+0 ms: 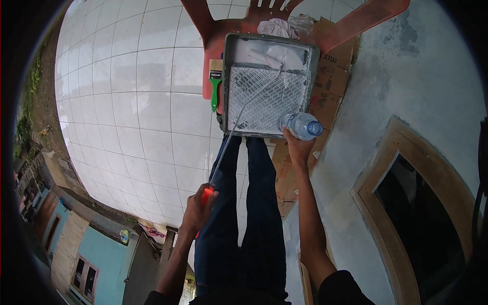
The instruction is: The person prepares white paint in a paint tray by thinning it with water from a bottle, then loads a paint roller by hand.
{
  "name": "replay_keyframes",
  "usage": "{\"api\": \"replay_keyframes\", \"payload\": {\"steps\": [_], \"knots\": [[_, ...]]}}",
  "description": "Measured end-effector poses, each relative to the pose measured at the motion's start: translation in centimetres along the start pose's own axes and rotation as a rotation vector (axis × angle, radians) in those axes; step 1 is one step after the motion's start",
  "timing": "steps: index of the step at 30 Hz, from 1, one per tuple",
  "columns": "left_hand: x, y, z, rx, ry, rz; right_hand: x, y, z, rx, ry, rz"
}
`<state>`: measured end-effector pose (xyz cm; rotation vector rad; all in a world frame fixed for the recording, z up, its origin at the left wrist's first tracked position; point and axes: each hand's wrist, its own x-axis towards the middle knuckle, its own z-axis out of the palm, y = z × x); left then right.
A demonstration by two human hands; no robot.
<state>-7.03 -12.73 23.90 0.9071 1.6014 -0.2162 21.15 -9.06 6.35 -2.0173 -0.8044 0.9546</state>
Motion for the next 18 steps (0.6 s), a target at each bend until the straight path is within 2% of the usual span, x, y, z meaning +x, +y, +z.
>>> {"api": "replay_keyframes", "payload": {"steps": [10, 18], "knots": [[2.6, 3.3, 1.0, -0.012, 0.021, 0.151, -0.1, -0.7, -0.4, -0.009, -0.009, -0.012], [1.2, 0.7, 1.7, 0.007, 0.027, 0.07, -0.7, -0.8, -0.1, -0.008, 0.014, -0.006]]}}
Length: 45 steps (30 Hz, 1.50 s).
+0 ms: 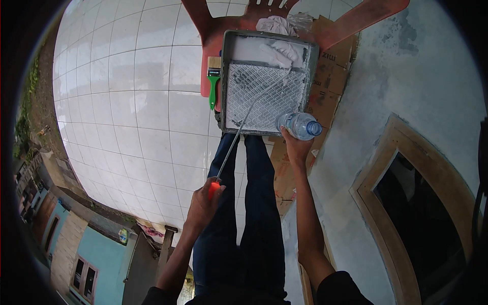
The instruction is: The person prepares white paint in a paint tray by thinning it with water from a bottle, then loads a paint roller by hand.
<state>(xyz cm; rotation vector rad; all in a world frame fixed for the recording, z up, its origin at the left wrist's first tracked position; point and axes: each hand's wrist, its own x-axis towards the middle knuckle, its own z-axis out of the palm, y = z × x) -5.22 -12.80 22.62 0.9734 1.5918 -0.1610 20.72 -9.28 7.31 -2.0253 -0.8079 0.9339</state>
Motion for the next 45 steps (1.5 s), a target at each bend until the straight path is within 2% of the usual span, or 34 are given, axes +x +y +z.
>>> {"api": "replay_keyframes", "payload": {"steps": [5, 8, 10, 21, 29, 31, 32, 34, 37, 41, 44, 45], "knots": [[-1.9, -0.8, -0.4, -0.053, -0.013, -0.021, 0.0, 0.6, 0.0, 0.022, -0.031, 0.058], [-2.9, 0.9, -0.1, -0.084, -0.105, -0.151, -0.3, 0.1, -0.1, 0.019, -0.031, 0.07], [-3.0, 1.6, 1.1, -0.12, -0.068, -0.055, -0.3, 0.3, 0.0, 0.021, 0.0, 0.045], [-0.6, 6.0, 7.5, -0.243, -0.057, 0.018, 0.2, -0.6, -0.3, 0.012, 0.066, 0.04], [-2.1, 3.7, 9.9, -0.245, 0.017, 0.125, 0.4, -0.2, -0.5, 0.014, 0.063, -0.014], [-2.8, 3.3, 9.3, -0.407, -0.07, -0.156, 0.4, 0.1, -0.6, -0.022, 0.029, -0.021], [-3.0, 2.6, 9.1, -0.402, -0.071, -0.152, 0.4, 0.1, -0.7, -0.018, 0.035, -0.022], [-2.7, 1.2, 9.1, -0.512, -0.341, -0.403, 0.6, 0.1, -0.6, -0.03, 0.027, -0.053], [-2.6, 0.4, 9.5, -0.573, -0.23, -0.27, 0.9, 0.1, -0.4, 0.018, 0.063, -0.047], [-2.4, 1.3, 10.6, -0.64, -0.213, -0.279, 1.0, 0.4, -0.5, 0.014, 0.079, -0.106], [-1.6, 1.7, 12.1, -0.689, -0.198, -0.277, 1.3, 0.9, -0.7, 0.05, 0.063, -0.104], [-1.2, 1.7, 12.7, -0.694, -0.178, -0.256, 1.4, 1.2, -0.8, 0.052, 0.045, -0.047]]}}
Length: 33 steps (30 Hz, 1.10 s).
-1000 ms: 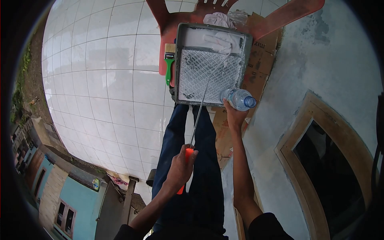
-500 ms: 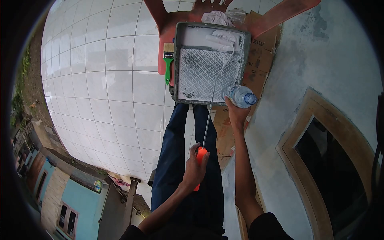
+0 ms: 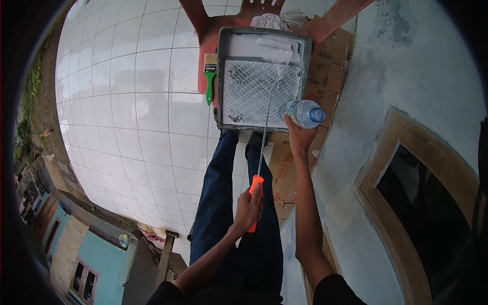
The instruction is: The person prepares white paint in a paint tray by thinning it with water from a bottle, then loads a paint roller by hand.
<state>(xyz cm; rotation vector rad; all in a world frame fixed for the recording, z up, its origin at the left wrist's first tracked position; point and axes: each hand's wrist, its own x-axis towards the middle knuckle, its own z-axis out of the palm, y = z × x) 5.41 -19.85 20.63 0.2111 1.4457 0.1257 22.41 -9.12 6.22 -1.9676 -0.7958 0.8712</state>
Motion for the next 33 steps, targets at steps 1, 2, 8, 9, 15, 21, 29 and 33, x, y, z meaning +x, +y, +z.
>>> {"api": "replay_keyframes", "payload": {"steps": [1, 2, 8, 9, 15, 21, 29, 33], "knots": [[0.3, -0.6, 0.4, -0.005, 0.011, 0.019, -0.2, 0.3, -0.2, -0.003, -0.018, 0.064], [0.4, -1.2, 0.8, -0.008, 0.012, 0.008, -0.7, 0.7, -0.7, -0.009, -0.022, 0.072], [0.7, -3.4, 2.2, -0.071, 0.027, 0.06, -0.7, 1.4, -2.7, -0.039, -0.083, -0.1], [0.5, -4.0, 2.1, -0.069, 0.032, 0.044, -0.8, 1.6, -2.9, -0.035, -0.083, -0.106], [-1.8, -5.3, 1.2, -0.094, 0.043, -0.012, -1.3, 2.0, -3.9, -0.048, -0.088, -0.084], [-2.2, -3.6, 0.5, -0.046, 0.059, -0.024, -1.8, 1.4, -3.6, -0.025, -0.067, -0.074], [1.8, -1.9, 0.6, 0.004, 0.05, 0.085, -1.4, 2.0, -1.8, -0.007, -0.052, -0.058], [2.1, -2.4, -0.1, 0.028, 0.075, 0.12, -1.5, 1.8, -1.3, -0.022, -0.053, -0.089]]}}
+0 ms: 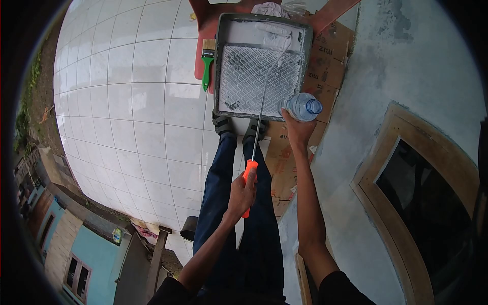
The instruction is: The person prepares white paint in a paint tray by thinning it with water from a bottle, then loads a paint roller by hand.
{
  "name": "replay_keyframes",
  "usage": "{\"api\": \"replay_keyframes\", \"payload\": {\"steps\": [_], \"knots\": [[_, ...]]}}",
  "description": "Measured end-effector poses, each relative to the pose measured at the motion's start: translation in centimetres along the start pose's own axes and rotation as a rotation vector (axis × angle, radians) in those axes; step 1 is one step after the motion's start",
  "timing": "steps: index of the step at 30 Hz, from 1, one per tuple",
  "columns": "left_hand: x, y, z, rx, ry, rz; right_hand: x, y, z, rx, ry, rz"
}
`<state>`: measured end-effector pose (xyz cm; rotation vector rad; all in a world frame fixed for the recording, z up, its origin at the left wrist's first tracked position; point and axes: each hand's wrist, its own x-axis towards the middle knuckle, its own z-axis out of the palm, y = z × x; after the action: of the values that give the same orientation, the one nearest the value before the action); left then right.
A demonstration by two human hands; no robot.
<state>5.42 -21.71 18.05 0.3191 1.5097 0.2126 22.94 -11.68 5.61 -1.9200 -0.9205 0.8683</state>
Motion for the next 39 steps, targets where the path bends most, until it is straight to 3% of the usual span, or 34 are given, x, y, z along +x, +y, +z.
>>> {"api": "replay_keyframes", "payload": {"steps": [2, 4, 5, 10, 18, 29, 39], "knots": [[-0.6, -0.4, -0.5, 0.016, 0.009, -0.009, -0.1, 0.3, 0.1, 0.005, -0.015, 0.023], [-1.5, -1.1, -1.2, 0.009, 0.007, -0.041, -0.2, 0.2, 0.3, -0.022, 0.029, -0.185], [-2.0, -1.4, -1.4, 0.009, 0.008, -0.039, -0.4, 0.2, 0.4, -0.021, 0.03, -0.186], [-3.8, -2.0, -2.0, -0.077, 0.059, -0.094, -1.3, 1.4, 0.0, 0.034, -0.031, 0.146], [-1.2, 2.9, -3.9, -0.014, 0.039, -0.047, -1.8, 1.4, -0.4, 0.088, -0.048, 0.15], [-4.8, 0.9, -3.7, 0.068, 0.012, -0.106, -2.2, -0.7, -0.4, 0.029, 0.001, 0.022], [-2.2, 4.4, -2.0, 0.161, -0.004, -0.054, -2.8, -1.4, -0.6, 0.003, 0.053, 0.0]]}}
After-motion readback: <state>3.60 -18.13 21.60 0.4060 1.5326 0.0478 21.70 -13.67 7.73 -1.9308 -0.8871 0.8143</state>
